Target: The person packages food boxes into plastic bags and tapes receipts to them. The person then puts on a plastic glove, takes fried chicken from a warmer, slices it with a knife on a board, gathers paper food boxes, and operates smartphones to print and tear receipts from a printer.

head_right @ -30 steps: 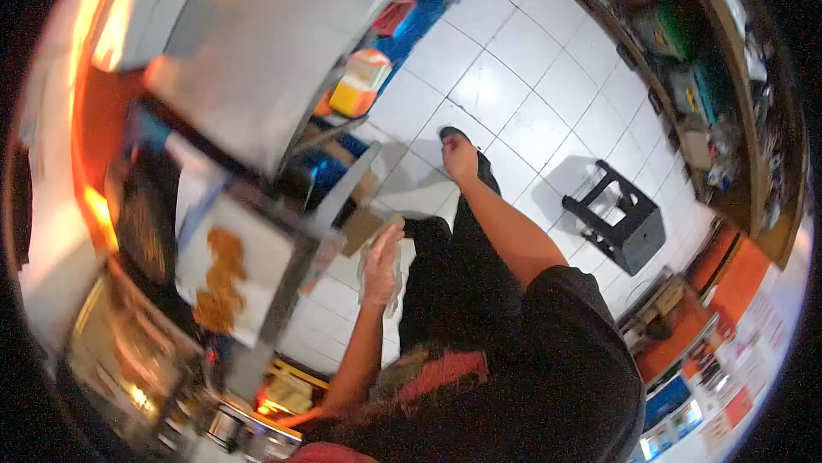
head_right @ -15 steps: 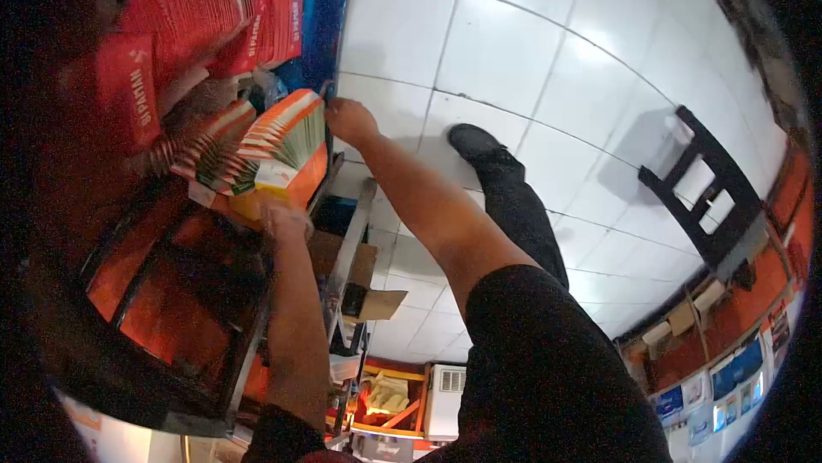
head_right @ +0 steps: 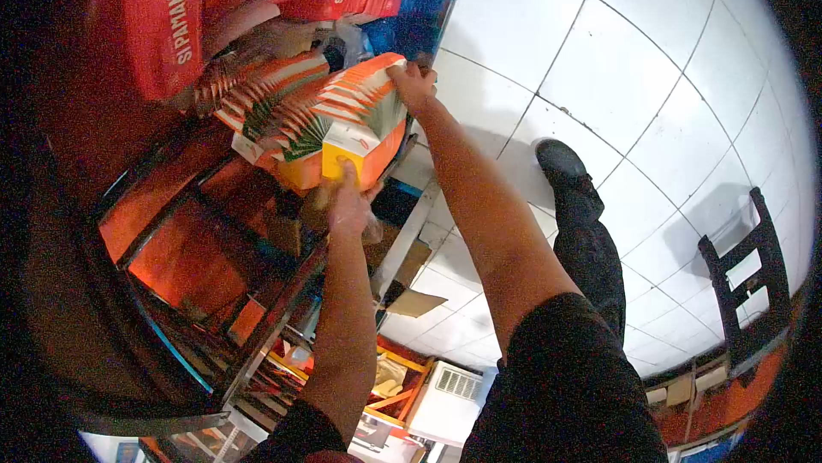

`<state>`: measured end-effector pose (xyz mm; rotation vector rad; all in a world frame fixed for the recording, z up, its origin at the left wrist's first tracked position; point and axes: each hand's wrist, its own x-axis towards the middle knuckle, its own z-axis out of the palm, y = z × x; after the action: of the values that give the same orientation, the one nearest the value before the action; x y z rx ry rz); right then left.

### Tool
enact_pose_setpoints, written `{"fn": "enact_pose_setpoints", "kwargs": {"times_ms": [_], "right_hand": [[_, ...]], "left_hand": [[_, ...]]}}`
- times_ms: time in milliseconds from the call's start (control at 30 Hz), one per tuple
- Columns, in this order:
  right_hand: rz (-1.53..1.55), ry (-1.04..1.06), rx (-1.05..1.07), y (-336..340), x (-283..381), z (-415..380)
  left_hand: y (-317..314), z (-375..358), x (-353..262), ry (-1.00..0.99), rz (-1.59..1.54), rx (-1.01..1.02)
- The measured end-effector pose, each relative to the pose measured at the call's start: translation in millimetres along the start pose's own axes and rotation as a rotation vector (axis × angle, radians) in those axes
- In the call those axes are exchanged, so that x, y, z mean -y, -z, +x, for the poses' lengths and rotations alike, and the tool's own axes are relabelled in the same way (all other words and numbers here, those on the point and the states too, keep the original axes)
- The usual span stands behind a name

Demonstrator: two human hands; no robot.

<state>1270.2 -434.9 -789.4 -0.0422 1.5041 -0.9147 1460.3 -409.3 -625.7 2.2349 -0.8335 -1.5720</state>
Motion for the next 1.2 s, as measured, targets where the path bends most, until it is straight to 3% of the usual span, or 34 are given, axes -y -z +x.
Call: {"fn": "enact_pose_setpoints", "kwargs": {"times_ms": [67,233,300,367,433,500,533,567,633,700,733,833,900,933,1033,1100,1133,1200], "right_hand": [[0.179,-0.013,0.029,6.0,-0.2,-4.3],[0.185,0.01,0.121,20.8,-1.7,-23.4],[0.586,-0.129,0.04,18.1,4.0,-40.5],[0.649,-0.159,0.14,26.4,-5.8,-40.6],[0.919,-0.089,0.257,23.8,-21.5,-39.3],[1.023,-0.186,0.273,20.3,-30.1,-39.6],[1.134,-0.15,0.412,20.4,-31.9,-46.5],[1.243,-0.112,0.554,21.0,-28.3,-58.7],[1.162,0.041,0.402,16.1,-25.9,-80.3],[1.124,-0.001,0.447,16.4,-39.5,-80.8],[1.106,-0.04,0.477,18.2,-49.3,-77.4],[1.009,-0.152,0.522,20.1,-82.4,-70.0],[0.937,-0.202,0.543,19.8,-102.5,-63.8],[0.907,-0.219,0.552,20.3,-110.7,-61.7],[0.801,-0.247,0.541,21.4,-118.7,-62.3],[0.756,-0.262,0.469,27.5,-99.0,-83.9],[0.887,-0.245,0.508,21.5,-93.8,-87.2],[1.024,-0.251,0.544,20.0,-69.6,-104.0]], "left_hand": [[3.3,0.4,0.5,0.014,-0.007,0.02],[-11.5,-24.9,-8.1,-0.022,-0.078,-0.008],[-23.6,-38.9,-17.8,-0.05,0.01,-0.041],[-30.9,-43.7,-6.6,-0.071,0.037,-0.055],[-30.9,-44.5,3.0,-0.091,0.062,-0.063],[-29.7,-40.3,10.5,-0.197,0.173,-0.096],[-26.7,-38.2,4.0,-0.194,0.174,-0.095],[-21.8,-35.9,-11.1,-0.342,0.698,-0.057],[-28.2,-37.1,-25.3,-0.468,1.226,-0.007],[-49.4,-36.0,-41.1,-0.232,1.025,0.239],[-57.3,-33.5,-45.4,-0.232,1.023,0.243],[-72.6,-22.7,-54.4,-0.312,0.894,0.313],[-60.9,19.2,-34.2,-0.309,0.959,0.233],[-57.3,42.1,-26.7,-0.548,0.977,0.341],[-69.2,40.7,-48.3,-0.635,0.971,0.458],[-72.2,28.9,-63.6,-0.133,0.245,0.668],[-64.3,37.3,-63.6,-0.039,0.248,0.624],[-60.0,45.3,-54.0,-0.038,0.274,0.62]]}}
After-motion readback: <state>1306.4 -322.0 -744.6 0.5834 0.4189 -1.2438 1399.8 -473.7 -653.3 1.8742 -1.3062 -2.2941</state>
